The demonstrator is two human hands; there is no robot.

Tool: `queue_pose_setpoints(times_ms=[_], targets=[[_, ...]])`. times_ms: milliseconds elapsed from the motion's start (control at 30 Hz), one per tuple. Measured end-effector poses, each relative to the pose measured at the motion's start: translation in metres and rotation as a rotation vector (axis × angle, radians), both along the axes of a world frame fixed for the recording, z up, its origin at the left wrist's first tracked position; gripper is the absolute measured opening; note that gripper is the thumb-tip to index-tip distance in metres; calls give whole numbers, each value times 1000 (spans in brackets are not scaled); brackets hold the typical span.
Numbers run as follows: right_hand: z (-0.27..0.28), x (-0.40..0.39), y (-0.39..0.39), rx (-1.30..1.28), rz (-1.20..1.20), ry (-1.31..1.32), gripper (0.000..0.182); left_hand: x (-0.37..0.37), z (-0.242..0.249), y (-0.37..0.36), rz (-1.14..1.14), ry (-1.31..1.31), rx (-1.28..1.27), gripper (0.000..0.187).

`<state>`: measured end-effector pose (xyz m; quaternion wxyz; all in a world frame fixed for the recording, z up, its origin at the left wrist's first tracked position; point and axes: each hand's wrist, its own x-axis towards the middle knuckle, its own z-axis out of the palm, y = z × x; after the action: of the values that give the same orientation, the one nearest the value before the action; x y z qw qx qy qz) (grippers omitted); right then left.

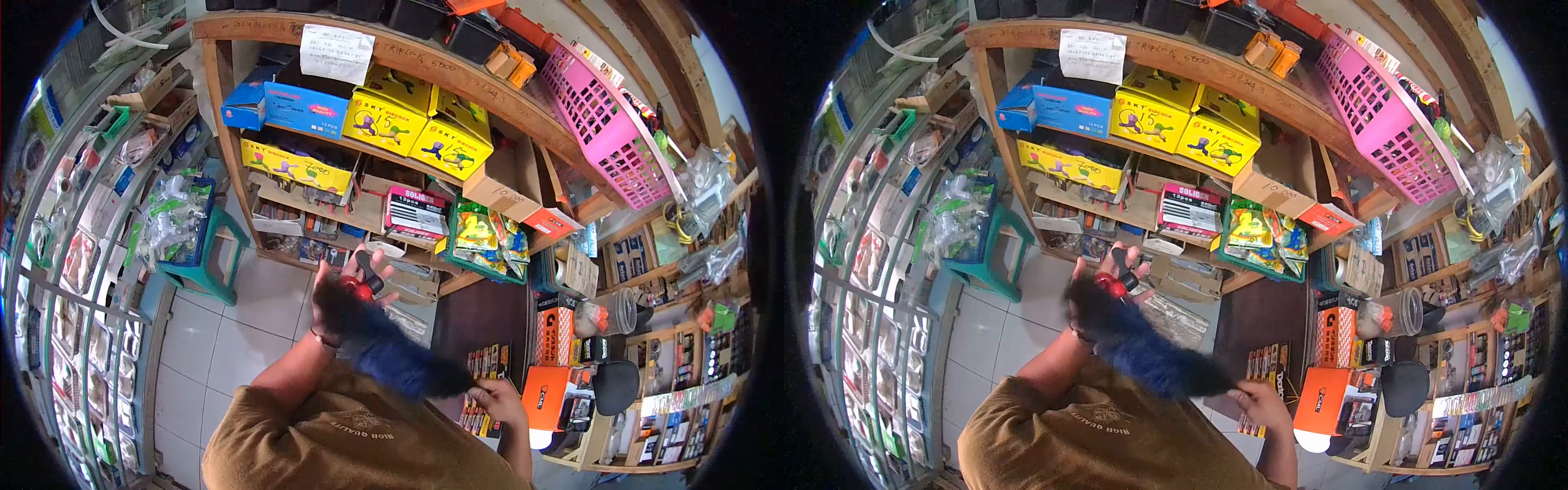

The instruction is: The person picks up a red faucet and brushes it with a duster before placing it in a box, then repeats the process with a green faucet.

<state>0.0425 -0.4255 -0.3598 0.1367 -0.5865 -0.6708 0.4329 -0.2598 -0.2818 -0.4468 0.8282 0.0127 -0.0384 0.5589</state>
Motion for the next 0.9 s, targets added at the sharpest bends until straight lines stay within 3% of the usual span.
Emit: queue_pose_setpoints(times_ms=[100, 133, 200, 267, 333, 367, 400, 467, 500, 600, 633, 667, 733, 767, 867, 900], targets=[[3, -3, 4, -71, -223, -121, 19, -1, -1, -1, -31, 8, -28, 70], [5, -5, 4, -70, -219, -122, 19, -1, -3, -1, -12, 13, 2, 69], [7, -7, 4, 89, 51, -20, 31, 1, -3, 0, 18, 24, 63, 69], [3, -5, 4, 78, 36, -26, 32, -2, -3, 0, 14, 46, 57, 69], [-9, 2, 5, -54, -302, -116, 23, -4, -8, 1, -70, -175, 18, 69], [-5, -4, 5, -49, -352, -83, 24, -1, -11, 1, -19, -79, 67, 70], [-2, -3, 3, -50, -349, -82, 24, 0, -12, 1, -17, -78, 66, 70], [1, 3, -2, 10, 43, -17, 28, 1, -9, 3, 1, -22, 111, 68], [-1, 2, -3, 72, 99, 3, 29, -1, 0, 0, 23, 3, 82, 62], [0, 4, 2, 94, -63, -163, 26, 3, -2, 1, 80, 76, 78, 60], [-11, 9, 2, 47, -217, -99, 23, -2, -20, 2, -92, -336, 209, 58], [-4, 5, 1, 47, -213, -101, 23, -4, -6, -2, -42, -84, 74, 59], [14, -8, -2, 28, -109, -38, 24, 9, -4, 1, 131, -73, -179, 61], [8, -2, 1, 55, 58, -36, 25, 2, -6, -1, -6, -40, 114, 63], [0, -1, 1, 8, -80, -120, 24, 3, -2, -1, 4, -35, 129, 68], [-7, 1, 0, -93, -212, -91, 22, 1, 3, -4, -21, 40, 28, 71]])
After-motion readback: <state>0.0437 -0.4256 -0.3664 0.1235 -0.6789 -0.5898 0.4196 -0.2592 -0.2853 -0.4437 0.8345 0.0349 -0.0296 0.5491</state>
